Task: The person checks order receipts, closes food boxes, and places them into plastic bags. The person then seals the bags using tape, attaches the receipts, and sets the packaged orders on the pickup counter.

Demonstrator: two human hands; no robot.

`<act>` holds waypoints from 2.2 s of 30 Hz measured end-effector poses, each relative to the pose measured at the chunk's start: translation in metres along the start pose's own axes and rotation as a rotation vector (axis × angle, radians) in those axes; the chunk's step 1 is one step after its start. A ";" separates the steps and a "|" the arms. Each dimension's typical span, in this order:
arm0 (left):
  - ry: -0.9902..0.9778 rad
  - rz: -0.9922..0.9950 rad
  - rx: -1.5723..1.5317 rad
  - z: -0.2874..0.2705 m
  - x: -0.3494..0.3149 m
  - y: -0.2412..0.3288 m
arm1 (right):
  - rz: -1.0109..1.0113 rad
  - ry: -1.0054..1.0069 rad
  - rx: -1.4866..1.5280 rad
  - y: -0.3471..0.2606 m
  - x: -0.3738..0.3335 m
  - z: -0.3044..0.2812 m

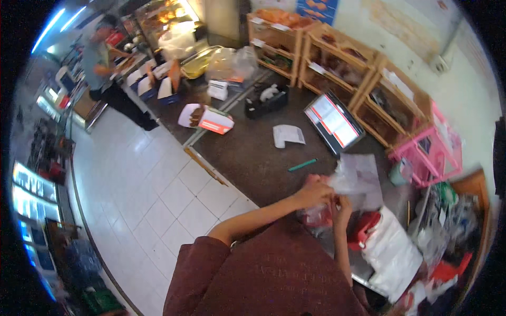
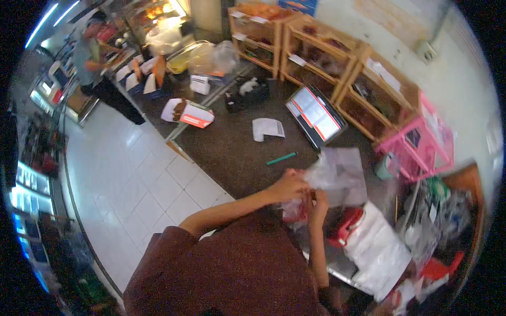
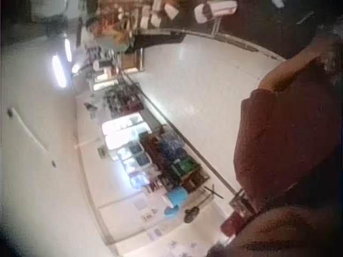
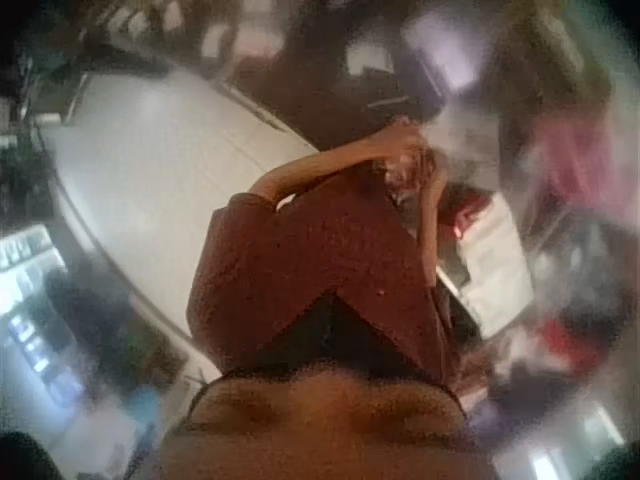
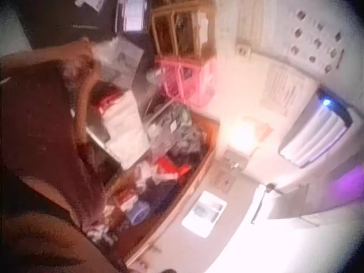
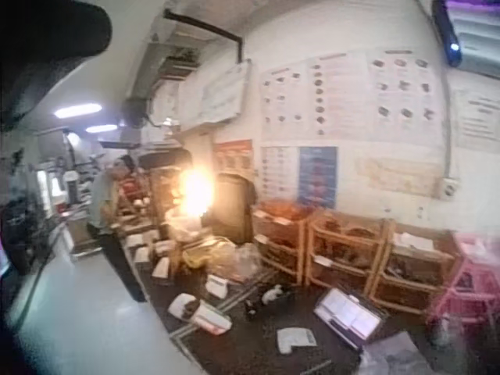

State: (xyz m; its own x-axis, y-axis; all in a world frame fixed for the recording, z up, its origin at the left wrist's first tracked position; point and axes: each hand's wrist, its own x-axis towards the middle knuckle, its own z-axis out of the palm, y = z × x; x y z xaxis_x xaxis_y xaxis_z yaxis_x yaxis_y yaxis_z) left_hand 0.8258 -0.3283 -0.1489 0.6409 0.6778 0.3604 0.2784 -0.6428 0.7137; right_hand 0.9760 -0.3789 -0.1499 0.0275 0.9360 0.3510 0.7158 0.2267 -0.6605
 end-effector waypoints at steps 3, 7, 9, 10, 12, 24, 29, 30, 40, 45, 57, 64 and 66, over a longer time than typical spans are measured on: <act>-0.026 -0.057 0.246 -0.006 0.001 0.001 | 0.116 -0.128 0.109 -0.011 0.011 -0.015; 0.155 -0.157 0.070 -0.003 -0.002 0.003 | 0.151 -0.317 0.225 0.015 0.017 -0.019; 0.116 -0.240 -0.014 -0.002 -0.003 0.002 | 0.194 -0.350 0.260 0.018 0.020 -0.019; 0.103 -0.335 -0.069 0.000 -0.003 0.002 | 0.212 -0.362 0.336 0.016 0.020 -0.022; 0.097 -0.332 -0.065 0.001 -0.002 0.001 | 0.234 -0.373 0.414 0.023 0.020 -0.021; -0.007 -0.443 -0.129 -0.002 0.002 0.006 | 0.400 -0.476 0.716 0.037 0.021 -0.021; 0.051 -0.362 0.038 -0.004 0.005 0.017 | 0.430 -0.606 0.672 0.048 0.024 -0.018; 0.047 -0.364 0.040 -0.001 0.003 0.016 | 0.432 -0.606 0.677 0.048 0.023 -0.017; 0.301 -0.296 -0.047 0.018 -0.004 0.014 | 0.198 -0.474 0.548 0.032 0.008 -0.025; 0.255 -0.298 -0.003 0.012 -0.003 0.022 | 0.238 -0.481 0.662 0.017 -0.007 -0.027; 0.370 -0.259 0.076 -0.127 0.061 -0.167 | 0.566 -0.026 0.651 -0.014 -0.033 -0.043; -0.268 -0.514 0.522 -0.139 0.052 -0.244 | 0.588 0.335 0.633 -0.044 -0.029 -0.040; -0.241 -0.523 0.126 -0.136 0.062 -0.212 | 0.570 0.395 0.551 -0.067 -0.011 -0.046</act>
State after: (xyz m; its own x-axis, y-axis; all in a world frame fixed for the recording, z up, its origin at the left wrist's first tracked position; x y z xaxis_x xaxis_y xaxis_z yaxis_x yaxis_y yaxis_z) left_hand 0.7091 -0.1016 -0.1968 0.5360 0.8253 -0.1778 0.6746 -0.2920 0.6780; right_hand 0.9593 -0.4168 -0.0790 0.5893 0.8079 0.0071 0.0848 -0.0531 -0.9950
